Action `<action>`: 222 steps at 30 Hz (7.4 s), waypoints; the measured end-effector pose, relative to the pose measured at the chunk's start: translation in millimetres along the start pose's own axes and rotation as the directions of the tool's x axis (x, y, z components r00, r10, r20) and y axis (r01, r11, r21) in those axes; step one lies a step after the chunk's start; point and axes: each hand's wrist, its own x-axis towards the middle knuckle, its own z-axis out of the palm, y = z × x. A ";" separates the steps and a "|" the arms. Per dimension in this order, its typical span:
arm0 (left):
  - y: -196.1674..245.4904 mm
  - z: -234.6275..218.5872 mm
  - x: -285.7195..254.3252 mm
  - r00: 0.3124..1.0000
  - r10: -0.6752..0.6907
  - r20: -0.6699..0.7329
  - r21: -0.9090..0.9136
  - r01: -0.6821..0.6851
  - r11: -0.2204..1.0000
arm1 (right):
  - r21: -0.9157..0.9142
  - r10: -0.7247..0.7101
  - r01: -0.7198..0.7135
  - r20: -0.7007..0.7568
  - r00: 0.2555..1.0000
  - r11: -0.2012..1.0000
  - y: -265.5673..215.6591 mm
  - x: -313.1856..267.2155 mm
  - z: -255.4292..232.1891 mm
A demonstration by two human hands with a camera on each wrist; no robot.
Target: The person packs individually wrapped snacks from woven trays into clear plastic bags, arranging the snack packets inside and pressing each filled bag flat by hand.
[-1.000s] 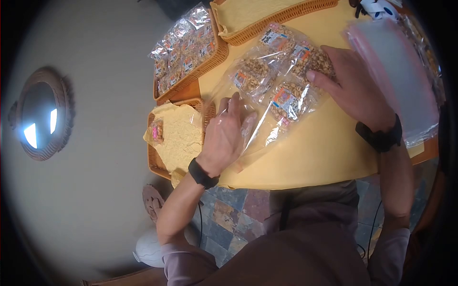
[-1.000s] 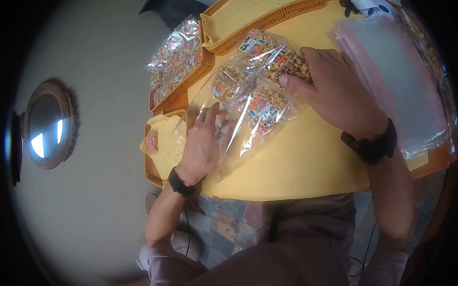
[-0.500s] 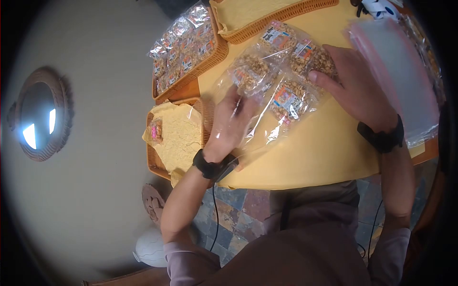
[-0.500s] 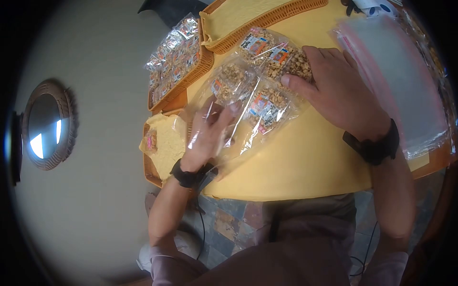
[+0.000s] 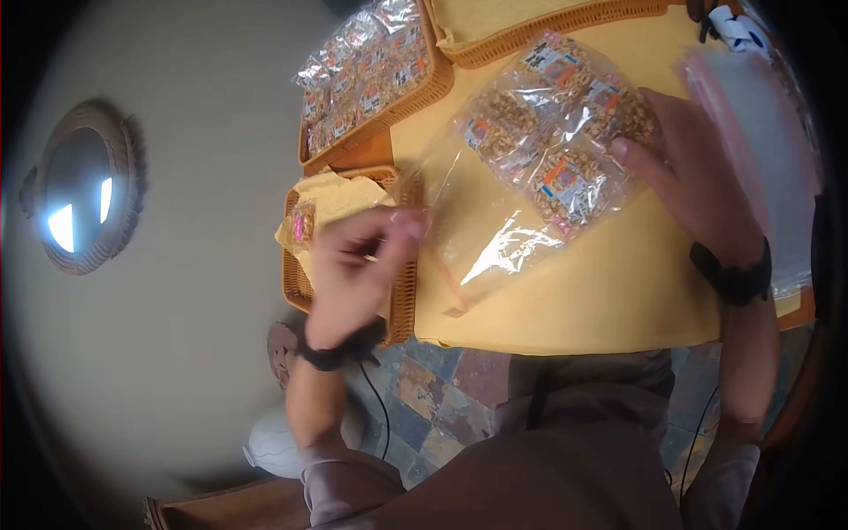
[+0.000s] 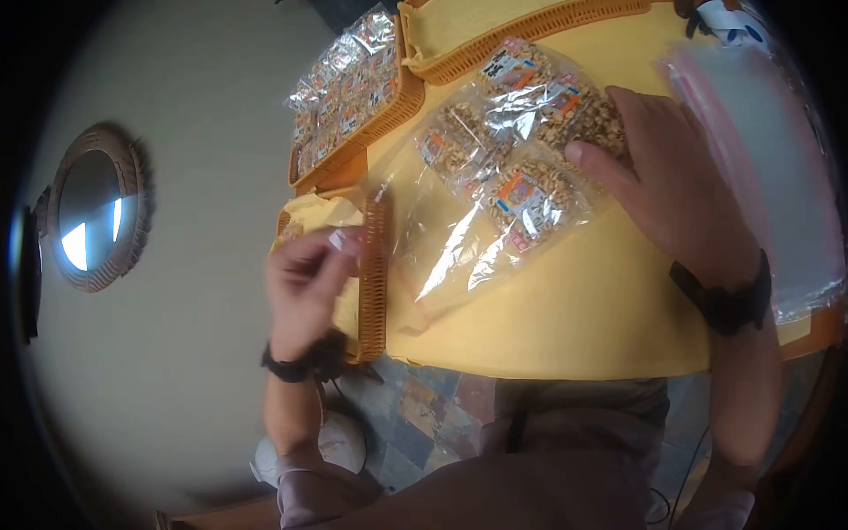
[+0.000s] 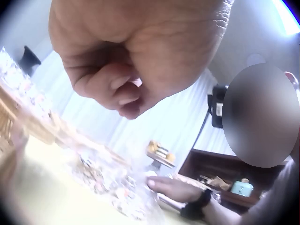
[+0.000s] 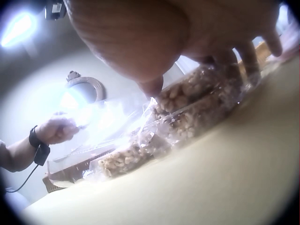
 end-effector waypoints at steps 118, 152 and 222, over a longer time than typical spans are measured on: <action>1.2 162.7 -106.1 0.862 0.455 0.224 0.479 -0.504 0.719 | 0.013 0.228 -0.242 0.294 0.928 0.970 -32.9 13.9 -36.1; -0.2 153.9 -77.8 0.995 0.055 -0.084 -0.642 -0.097 0.760 | 0.341 -0.111 -0.049 0.433 0.895 0.939 -91.5 -62.7 -56.0; -12.4 149.6 -56.8 0.986 -0.165 -0.036 -0.824 0.064 0.563 | 0.757 0.300 -0.506 0.412 0.860 0.413 -46.2 -115.9 -27.5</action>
